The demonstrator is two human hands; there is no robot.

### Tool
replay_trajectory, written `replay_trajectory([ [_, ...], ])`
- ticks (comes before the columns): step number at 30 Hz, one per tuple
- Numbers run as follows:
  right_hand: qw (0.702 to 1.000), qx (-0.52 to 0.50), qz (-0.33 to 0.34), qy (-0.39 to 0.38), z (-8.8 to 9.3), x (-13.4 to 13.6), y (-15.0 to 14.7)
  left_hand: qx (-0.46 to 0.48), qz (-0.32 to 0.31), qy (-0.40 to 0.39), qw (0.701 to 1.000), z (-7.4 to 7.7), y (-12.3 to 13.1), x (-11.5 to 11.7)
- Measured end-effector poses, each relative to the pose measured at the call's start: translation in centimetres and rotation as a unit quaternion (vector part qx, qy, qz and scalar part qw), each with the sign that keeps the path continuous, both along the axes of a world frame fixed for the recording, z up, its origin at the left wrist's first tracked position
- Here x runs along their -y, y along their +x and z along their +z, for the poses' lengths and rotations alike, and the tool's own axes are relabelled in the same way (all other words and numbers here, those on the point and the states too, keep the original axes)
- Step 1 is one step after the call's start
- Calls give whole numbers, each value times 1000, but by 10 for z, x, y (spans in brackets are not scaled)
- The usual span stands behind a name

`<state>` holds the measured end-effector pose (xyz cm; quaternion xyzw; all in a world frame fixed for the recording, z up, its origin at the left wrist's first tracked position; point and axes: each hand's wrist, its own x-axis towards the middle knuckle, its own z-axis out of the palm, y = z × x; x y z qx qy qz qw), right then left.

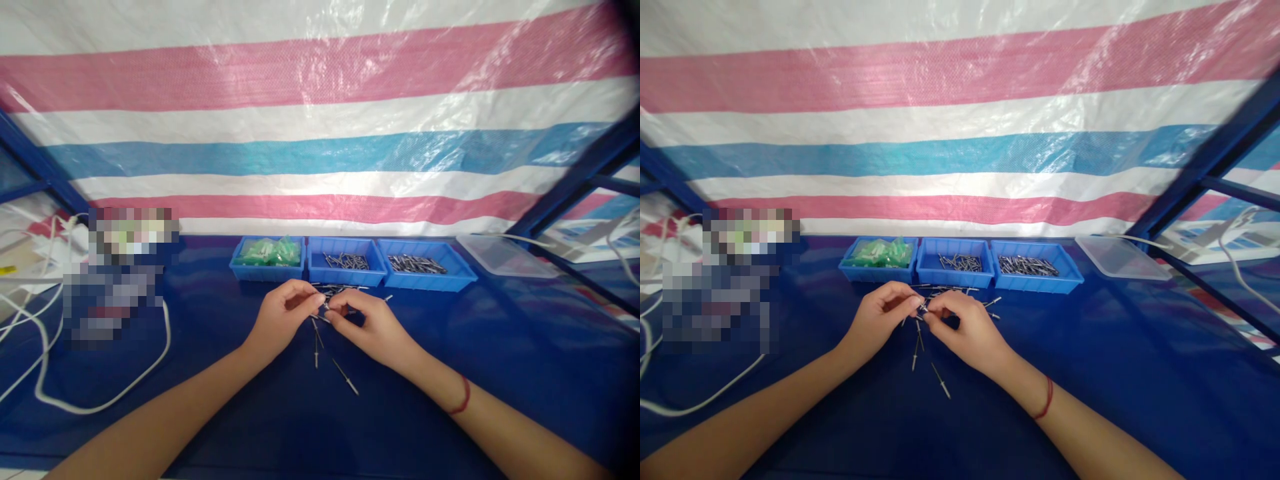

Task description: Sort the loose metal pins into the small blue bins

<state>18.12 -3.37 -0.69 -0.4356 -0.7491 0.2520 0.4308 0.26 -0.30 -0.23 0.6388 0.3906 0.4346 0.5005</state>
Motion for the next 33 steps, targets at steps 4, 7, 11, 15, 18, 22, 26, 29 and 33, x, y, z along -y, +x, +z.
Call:
replay_trajectory([
  [4,1000,-4,14,-11,-1,0,0,-16,14,6,1000,3,0,-1],
  [7,999,-9,22,-23,-1,0,1,-19,11,1,1000,4,1,-1],
  [11,999,-23,15,-39,-1,0,0,-6,-3,-9,1000,4,2,0],
  [15,998,-38,7,-47,-1,0,-1,2,-11,-12,1000,3,2,0],
  [18,998,-47,1,-52,-2,0,-2,2,-21,-12,1000,2,1,0],
  [22,997,-56,-12,-50,-3,0,-1,8,-32,-13,999,1,1,-1],
  [26,996,-71,-37,-40,-5,-1,-1,6,-28,-15,999,-1,2,-2],
  [29,993,-96,-43,-48,-5,-1,0,-25,-19,-1,999,-2,1,-2],
  [33,993,-100,-49,-23,5,-4,9,-123,-30,59,990,0,-3,1],
])
